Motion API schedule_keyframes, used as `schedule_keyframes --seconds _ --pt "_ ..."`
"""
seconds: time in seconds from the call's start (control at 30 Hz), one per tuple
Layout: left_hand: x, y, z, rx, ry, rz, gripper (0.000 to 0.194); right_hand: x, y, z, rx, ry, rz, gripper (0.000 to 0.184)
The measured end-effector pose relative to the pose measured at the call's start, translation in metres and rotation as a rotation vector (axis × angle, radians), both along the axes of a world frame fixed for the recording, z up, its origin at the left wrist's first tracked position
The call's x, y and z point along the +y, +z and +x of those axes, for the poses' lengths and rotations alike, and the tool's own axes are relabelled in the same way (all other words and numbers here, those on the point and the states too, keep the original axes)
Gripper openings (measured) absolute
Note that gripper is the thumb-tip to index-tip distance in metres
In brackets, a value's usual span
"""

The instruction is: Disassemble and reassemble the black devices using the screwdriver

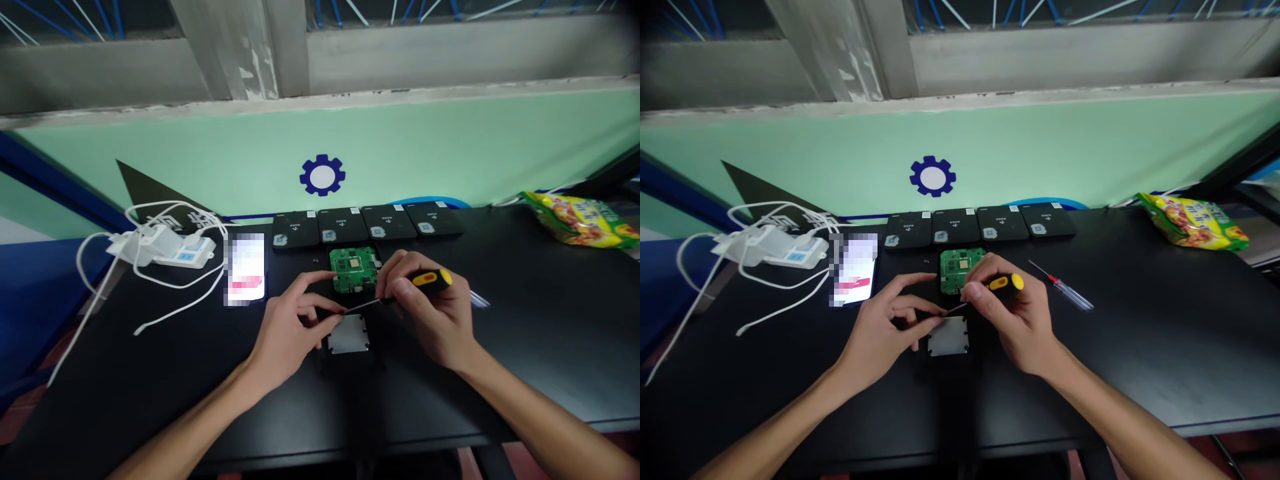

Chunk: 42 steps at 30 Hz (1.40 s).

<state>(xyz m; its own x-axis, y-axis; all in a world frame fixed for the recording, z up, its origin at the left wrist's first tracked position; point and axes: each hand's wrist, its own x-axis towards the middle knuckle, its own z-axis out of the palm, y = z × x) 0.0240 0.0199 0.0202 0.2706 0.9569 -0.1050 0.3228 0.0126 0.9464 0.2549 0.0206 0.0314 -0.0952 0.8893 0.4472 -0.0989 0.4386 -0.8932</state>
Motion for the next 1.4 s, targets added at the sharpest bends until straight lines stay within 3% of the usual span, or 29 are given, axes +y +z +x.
schedule_keyframes --seconds 0.27,0.67,0.77,1.1,1.4 --pt "0.002 0.002 -0.002 0.008 -0.071 -0.009 0.057 0.001 0.0 0.002 -0.017 0.028 -0.014 0.018" --pt "0.013 0.01 -0.019 0.131 -0.267 0.047 0.055 -0.006 0.004 0.004 -0.032 0.336 -0.159 0.001" --pt "0.019 0.013 -0.024 0.149 -0.27 0.009 0.058 -0.005 0.008 -0.001 -0.05 0.364 -0.202 0.008" --pt "0.019 0.013 -0.022 0.253 -0.263 0.083 0.018 0.005 0.039 -0.017 -0.29 0.498 -0.24 0.015" --pt "0.022 0.013 -0.027 0.197 -0.332 0.136 0.015 0.034 0.065 -0.025 -0.564 0.747 -0.133 0.021"
